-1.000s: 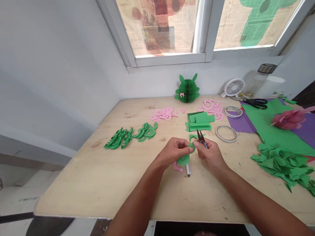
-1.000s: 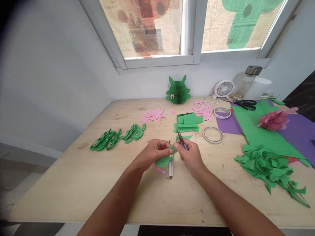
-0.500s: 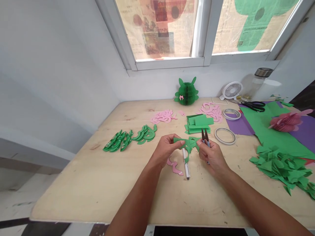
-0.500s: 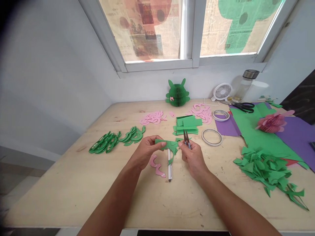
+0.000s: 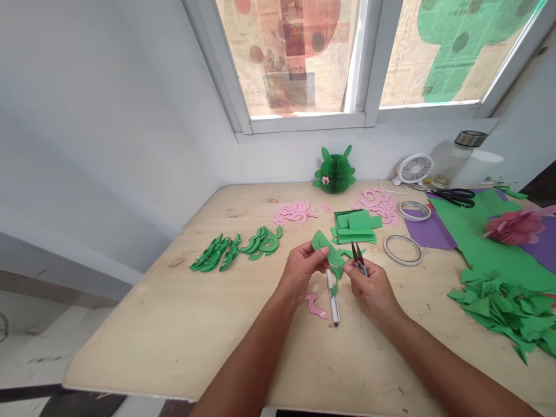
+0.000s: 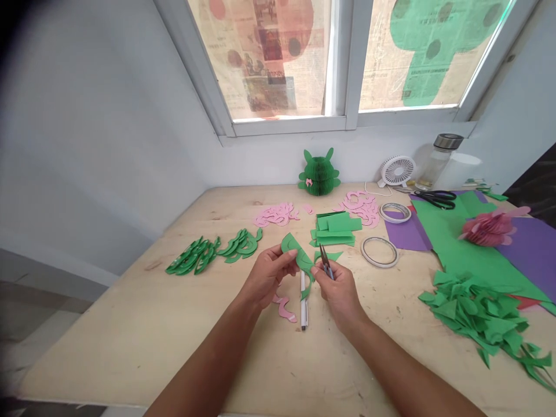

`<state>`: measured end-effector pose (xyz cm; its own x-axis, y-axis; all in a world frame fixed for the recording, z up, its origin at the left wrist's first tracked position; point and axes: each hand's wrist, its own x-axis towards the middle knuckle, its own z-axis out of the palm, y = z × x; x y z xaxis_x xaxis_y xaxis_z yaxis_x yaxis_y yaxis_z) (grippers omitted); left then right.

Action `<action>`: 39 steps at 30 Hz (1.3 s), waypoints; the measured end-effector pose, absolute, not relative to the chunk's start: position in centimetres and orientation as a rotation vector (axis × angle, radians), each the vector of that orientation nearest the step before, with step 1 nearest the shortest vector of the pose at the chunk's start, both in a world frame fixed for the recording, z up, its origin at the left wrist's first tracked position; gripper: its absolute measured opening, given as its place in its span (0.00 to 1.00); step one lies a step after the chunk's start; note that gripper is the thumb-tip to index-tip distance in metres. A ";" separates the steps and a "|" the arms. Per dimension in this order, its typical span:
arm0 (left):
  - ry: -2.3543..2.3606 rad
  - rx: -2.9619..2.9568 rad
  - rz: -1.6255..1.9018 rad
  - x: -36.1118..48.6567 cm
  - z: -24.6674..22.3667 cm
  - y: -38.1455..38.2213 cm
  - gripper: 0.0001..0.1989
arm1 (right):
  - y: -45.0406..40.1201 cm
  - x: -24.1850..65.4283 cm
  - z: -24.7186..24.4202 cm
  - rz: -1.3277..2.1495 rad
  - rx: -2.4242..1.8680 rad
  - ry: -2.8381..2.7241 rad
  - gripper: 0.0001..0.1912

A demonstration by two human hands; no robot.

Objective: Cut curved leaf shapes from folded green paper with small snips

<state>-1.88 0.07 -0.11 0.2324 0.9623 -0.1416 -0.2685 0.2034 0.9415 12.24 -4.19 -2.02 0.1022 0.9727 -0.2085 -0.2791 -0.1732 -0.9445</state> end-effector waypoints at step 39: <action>1.009 1.199 0.830 -0.8 0.2 -1.1 0.09 | -3.5 13.5 -1.7 1.295 -1.157 -0.772 0.16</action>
<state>-0.81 -1.13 0.23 0.3483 0.9205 -0.1771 0.0033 0.1877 0.9822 13.46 -3.45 -1.68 0.1673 0.9720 -0.1650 -0.3174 -0.1053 -0.9424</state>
